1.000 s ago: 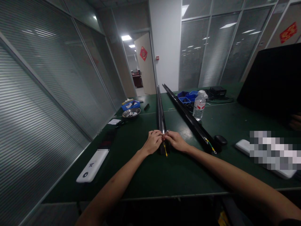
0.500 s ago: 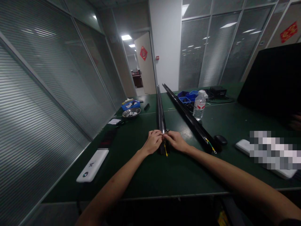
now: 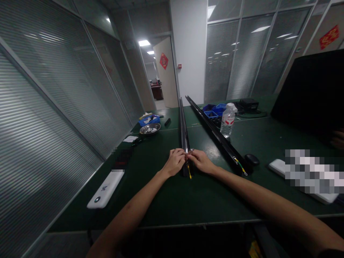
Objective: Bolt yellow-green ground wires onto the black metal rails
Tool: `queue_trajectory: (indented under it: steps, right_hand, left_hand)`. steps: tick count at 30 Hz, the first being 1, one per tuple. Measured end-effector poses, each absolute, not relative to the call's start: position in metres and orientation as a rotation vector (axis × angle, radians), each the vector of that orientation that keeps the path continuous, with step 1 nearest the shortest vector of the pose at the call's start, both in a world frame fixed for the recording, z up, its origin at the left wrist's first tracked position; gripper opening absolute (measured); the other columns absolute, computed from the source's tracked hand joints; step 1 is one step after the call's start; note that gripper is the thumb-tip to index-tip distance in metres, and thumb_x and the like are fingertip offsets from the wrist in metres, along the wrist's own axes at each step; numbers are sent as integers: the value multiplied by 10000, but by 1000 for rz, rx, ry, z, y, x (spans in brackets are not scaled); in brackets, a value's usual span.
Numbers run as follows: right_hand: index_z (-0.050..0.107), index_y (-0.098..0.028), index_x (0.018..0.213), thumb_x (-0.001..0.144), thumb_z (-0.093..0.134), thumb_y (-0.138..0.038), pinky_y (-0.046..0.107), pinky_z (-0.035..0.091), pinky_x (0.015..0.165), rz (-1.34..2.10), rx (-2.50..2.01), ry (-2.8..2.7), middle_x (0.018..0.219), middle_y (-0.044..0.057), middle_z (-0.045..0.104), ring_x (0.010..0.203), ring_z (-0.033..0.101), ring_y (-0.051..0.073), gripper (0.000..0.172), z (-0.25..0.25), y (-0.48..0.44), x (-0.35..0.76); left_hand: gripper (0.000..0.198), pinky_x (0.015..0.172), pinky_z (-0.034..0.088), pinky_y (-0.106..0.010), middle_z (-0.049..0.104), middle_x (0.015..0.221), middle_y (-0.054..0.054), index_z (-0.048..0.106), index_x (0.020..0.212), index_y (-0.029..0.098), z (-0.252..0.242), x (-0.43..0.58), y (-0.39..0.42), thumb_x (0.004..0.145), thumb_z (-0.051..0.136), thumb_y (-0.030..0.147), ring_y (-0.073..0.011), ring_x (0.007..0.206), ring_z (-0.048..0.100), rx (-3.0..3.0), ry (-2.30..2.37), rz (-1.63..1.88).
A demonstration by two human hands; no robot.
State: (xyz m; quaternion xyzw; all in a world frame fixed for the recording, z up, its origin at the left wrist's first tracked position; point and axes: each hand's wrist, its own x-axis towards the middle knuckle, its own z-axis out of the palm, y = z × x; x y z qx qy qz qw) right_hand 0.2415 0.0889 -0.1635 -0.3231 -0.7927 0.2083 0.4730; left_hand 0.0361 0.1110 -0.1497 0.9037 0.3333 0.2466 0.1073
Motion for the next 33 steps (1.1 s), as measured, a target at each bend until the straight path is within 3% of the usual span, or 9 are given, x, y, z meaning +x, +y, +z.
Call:
queue_trajectory:
  steps: [10,25,33]
  right_hand:
    - [634,-188,811,1049,484,-439,291,431,649,487,-863,-1937,740,22,632,658,560,170,377,-164,87,240]
    - [672,-187,889,1051,488,-388,319,492,752,524,-795,-1935,869,53,689,783,636,195,317,-160,86,241]
    - [685,-166,871,1051,486,-445,297,427,619,489,-899,-1891,739,30,650,635,563,169,387,-163,88,241]
  left_hand:
    - [339,1094,330,-458,692,1231,-77,679,1123,184,-152,37,112,1038,352,207,-249,1295,492,2663,976,737]
    - [347,1098,331,-472,695,1220,-77,683,1079,189,-148,36,110,1047,339,219,-254,1301,486,2661,977,710]
    - [371,1104,339,-462,691,1230,-76,692,1098,190,-146,36,108,1054,324,224,-253,1297,488,2654,986,698]
